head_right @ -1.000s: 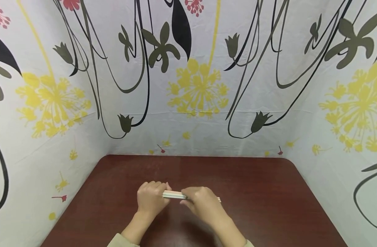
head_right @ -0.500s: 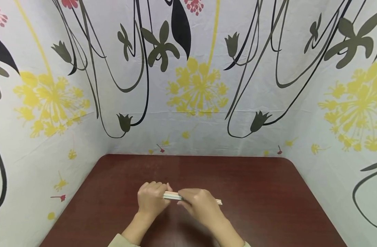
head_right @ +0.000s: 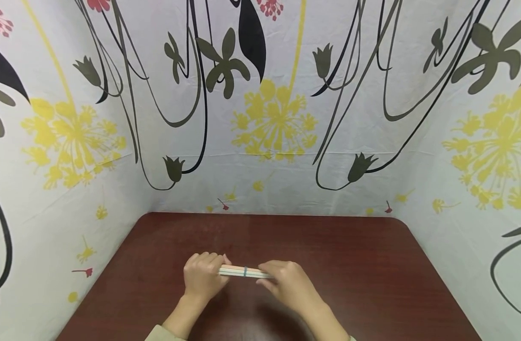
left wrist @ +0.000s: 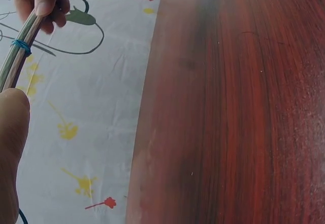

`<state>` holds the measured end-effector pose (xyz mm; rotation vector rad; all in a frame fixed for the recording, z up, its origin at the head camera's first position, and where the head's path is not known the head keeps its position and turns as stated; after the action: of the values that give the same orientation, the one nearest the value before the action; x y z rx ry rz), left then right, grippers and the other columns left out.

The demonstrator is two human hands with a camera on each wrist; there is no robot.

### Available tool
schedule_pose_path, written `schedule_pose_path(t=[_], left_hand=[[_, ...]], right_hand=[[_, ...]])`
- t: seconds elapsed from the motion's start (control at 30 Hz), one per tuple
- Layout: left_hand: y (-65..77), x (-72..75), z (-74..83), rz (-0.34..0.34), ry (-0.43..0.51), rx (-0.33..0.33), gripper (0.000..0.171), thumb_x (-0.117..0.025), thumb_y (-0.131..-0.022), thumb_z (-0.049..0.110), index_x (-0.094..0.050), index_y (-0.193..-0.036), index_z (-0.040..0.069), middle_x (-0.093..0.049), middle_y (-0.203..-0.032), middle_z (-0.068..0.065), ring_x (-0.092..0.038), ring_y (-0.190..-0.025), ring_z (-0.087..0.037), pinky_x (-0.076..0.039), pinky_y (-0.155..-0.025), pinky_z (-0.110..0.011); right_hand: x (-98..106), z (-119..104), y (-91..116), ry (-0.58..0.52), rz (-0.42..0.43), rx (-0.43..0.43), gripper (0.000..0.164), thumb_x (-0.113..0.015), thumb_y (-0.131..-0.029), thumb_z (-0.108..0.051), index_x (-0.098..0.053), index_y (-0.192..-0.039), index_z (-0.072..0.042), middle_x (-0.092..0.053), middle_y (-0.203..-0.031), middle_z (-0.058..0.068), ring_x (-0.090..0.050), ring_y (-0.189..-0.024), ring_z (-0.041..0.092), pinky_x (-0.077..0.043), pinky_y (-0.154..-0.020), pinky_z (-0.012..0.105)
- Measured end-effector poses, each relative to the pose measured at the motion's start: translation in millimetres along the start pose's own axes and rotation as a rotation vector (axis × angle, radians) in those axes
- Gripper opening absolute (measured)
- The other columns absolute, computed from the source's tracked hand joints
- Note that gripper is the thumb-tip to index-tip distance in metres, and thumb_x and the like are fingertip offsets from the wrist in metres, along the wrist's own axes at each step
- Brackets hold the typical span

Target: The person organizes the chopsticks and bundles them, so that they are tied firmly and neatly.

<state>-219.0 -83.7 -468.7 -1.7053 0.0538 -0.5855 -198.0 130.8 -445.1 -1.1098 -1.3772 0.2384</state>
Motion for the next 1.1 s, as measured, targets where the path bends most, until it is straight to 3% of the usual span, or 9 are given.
schedule_pose_path(t=[0.27, 0.5, 0.7, 0.87, 1.1], left_hand=[[1.4, -0.4, -2.8, -0.033, 0.016, 0.020, 0.031, -0.053, -0.075, 0.014, -0.040, -0.046, 0.017, -0.042, -0.042, 0.005, -0.030, -0.037, -0.012, -0.021, -0.041, -0.026], [5.0, -5.4, -4.8, -0.166, 0.028, 0.032, 0.027, -0.056, -0.072, 0.012, -0.044, -0.048, 0.017, -0.038, -0.044, 0.006, -0.026, -0.039, -0.011, -0.021, -0.043, -0.025], [5.1, -11.0, -8.8, -0.332, 0.077, 0.023, 0.028, -0.077, -0.063, 0.014, -0.051, -0.055, 0.018, -0.045, -0.048, 0.007, -0.038, -0.040, -0.012, -0.025, -0.044, -0.025], [6.5, -14.7, -12.6, -0.494, 0.157, 0.046, 0.026, -0.082, -0.058, 0.016, -0.057, -0.066, 0.021, -0.051, -0.052, 0.012, -0.043, -0.043, -0.006, -0.030, -0.044, -0.022], [10.9, -20.0, -18.6, -0.812, 0.381, 0.120, 0.027, -0.083, -0.080, 0.039, -0.068, -0.093, 0.021, -0.060, -0.068, 0.015, -0.044, -0.053, 0.002, -0.041, -0.051, -0.023]], right_hand=[[0.1, 8.8, 3.5, 0.007, -0.024, 0.008, 0.034, -0.092, -0.065, -0.007, -0.076, -0.095, -0.006, -0.076, -0.085, 0.000, -0.071, -0.072, 0.007, -0.055, -0.065, 0.019], [-3.0, 17.9, 3.7, 0.026, -0.059, 0.008, 0.031, -0.091, -0.067, -0.010, -0.076, -0.094, -0.006, -0.075, -0.084, -0.001, -0.070, -0.071, 0.007, -0.055, -0.064, 0.022], [-5.0, 25.2, 5.1, 0.068, -0.075, -0.008, 0.029, -0.089, -0.070, -0.013, -0.076, -0.095, -0.007, -0.075, -0.084, -0.001, -0.072, -0.073, 0.010, -0.056, -0.066, 0.026], [-8.1, 31.8, 9.5, 0.079, -0.087, -0.032, 0.028, -0.089, -0.071, -0.015, -0.077, -0.095, -0.007, -0.076, -0.085, -0.001, -0.072, -0.074, 0.010, -0.056, -0.065, 0.027], [-13.1, 43.0, 16.8, 0.071, -0.106, -0.061, 0.027, -0.089, -0.072, -0.013, -0.076, -0.095, -0.010, -0.075, -0.085, -0.004, -0.070, -0.072, 0.007, -0.055, -0.064, 0.027]])
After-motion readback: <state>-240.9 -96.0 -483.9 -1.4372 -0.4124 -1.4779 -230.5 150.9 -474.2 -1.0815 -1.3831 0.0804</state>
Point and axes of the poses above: each hand's wrist, its own y-axis away from the middle knuckle, its own x-axis out of the back of the hand, z = x × y, the point moved 3 cm from there along -y, towards the middle knuckle
